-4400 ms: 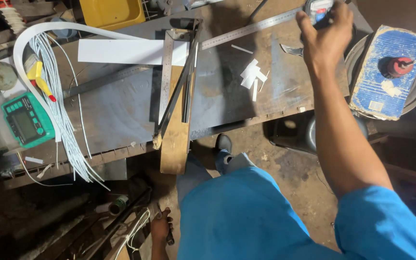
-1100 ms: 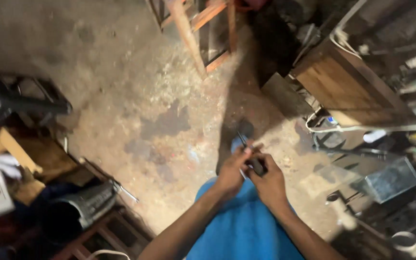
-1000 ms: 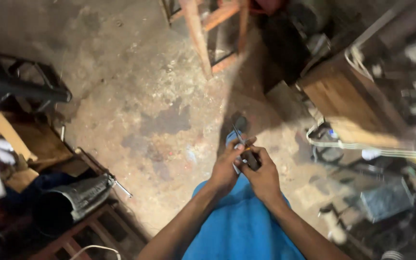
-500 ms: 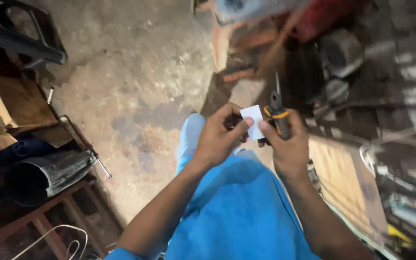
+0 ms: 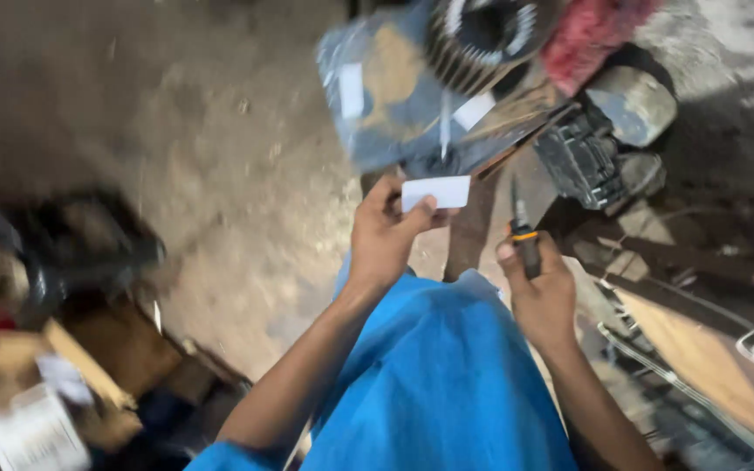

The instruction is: The person stands at a cluttered workbench holding a walkie-talkie and pliers, then walks to another spot and sits on the floor. They cut strips from a piece of white paper with a utility knife and place the cut strips into a circular heating element on the floor beside them.

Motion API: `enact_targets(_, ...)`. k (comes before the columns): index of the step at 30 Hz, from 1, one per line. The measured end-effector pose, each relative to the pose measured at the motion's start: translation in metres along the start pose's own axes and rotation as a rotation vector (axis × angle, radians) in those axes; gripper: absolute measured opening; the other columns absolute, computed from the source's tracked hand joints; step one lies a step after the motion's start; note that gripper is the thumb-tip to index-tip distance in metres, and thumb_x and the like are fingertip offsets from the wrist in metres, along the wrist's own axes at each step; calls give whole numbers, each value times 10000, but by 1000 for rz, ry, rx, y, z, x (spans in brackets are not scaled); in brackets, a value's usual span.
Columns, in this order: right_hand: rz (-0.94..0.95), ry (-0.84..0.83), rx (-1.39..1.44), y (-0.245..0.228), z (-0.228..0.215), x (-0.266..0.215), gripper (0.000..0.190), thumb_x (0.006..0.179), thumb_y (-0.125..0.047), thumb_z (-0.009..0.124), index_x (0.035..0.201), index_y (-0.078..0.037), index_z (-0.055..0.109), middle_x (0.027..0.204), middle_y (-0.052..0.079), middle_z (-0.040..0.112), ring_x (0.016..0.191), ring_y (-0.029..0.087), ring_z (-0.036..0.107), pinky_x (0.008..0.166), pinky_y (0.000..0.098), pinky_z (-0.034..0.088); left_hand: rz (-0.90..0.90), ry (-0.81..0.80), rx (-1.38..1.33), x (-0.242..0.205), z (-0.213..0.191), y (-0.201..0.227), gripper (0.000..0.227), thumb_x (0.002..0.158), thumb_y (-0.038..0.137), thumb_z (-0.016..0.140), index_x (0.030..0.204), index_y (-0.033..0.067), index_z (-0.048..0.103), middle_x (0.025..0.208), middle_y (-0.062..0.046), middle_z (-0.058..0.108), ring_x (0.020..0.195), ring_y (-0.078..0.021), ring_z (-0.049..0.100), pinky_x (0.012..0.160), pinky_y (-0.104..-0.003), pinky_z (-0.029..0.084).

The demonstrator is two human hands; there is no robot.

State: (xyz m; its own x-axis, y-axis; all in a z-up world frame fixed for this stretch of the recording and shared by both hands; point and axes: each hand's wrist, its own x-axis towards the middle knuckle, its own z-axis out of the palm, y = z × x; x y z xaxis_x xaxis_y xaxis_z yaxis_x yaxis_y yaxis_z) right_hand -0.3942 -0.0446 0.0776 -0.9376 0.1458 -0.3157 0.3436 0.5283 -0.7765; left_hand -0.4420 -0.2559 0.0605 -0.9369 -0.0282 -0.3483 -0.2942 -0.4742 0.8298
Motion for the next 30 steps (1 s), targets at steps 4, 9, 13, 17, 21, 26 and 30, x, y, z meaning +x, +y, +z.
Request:
enact_targets(4, -18, 129, -38, -41, 14, 12, 286, 1017, -314, 669, 1110, -44, 685, 886, 120, 655, 829, 240, 654, 755, 379, 520, -88, -141, 14, 42, -1, 24, 115, 988, 27, 632, 1026, -38, 545, 1059, -223, 741, 974, -292, 767, 834, -404, 667)
enact_targets(9, -30, 154, -58, -63, 14, 21, 237, 972, -216, 692, 1114, -28, 674, 1050, 130, 671, 907, 323, 688, 794, 394, 532, -128, -313, 7, 73, 13, 23, 129, 1008, 20, 628, 994, -16, 505, 1095, -228, 740, 1040, -296, 761, 867, -404, 654)
enact_targets(13, 3, 208, -52, -58, 4, 17, 244, 969, -216, 705, 1111, -21, 671, 1076, 138, 673, 907, 337, 684, 782, 401, 529, -188, -350, 12, 75, 35, 14, 112, 1005, 12, 627, 1022, -18, 519, 1083, -216, 714, 1017, -310, 751, 878, -421, 657)
enact_targets(17, 48, 269, -50, -47, -7, 11, 263, 961, -220, 714, 1125, -19, 673, 1063, 142, 673, 883, 341, 683, 754, 408, 528, -223, -381, -5, 73, 52, 6, 109, 998, 27, 616, 1037, -5, 519, 1096, -211, 720, 1011, -318, 761, 862, -423, 655)
enact_targets(21, 49, 279, -57, -36, -14, 3, 274, 960, -241, 720, 1121, -23, 683, 1059, 139, 678, 869, 342, 687, 740, 416, 530, -233, -414, -8, 66, 54, -9, 124, 1020, 35, 619, 1024, -23, 509, 1113, -219, 721, 1033, -326, 760, 872, -428, 658)
enact_targets(26, 55, 256, -73, -24, -20, -1, 285, 958, -265, 727, 1092, -18, 679, 1029, 145, 674, 827, 345, 681, 713, 422, 526, -252, -396, 63, 53, 63, -17, 141, 1003, 55, 625, 1070, -39, 543, 1111, -208, 717, 1021, -314, 752, 861, -412, 656)
enact_targets(30, 99, 272, -86, -16, -19, -10, 295, 951, -289, 740, 1021, -16, 656, 886, 155, 654, 734, 340, 650, 658, 432, 506, -275, -394, 2, 46, 61, -31, 173, 1008, 70, 640, 1067, -41, 521, 1103, -197, 717, 1008, -297, 774, 854, -408, 661)
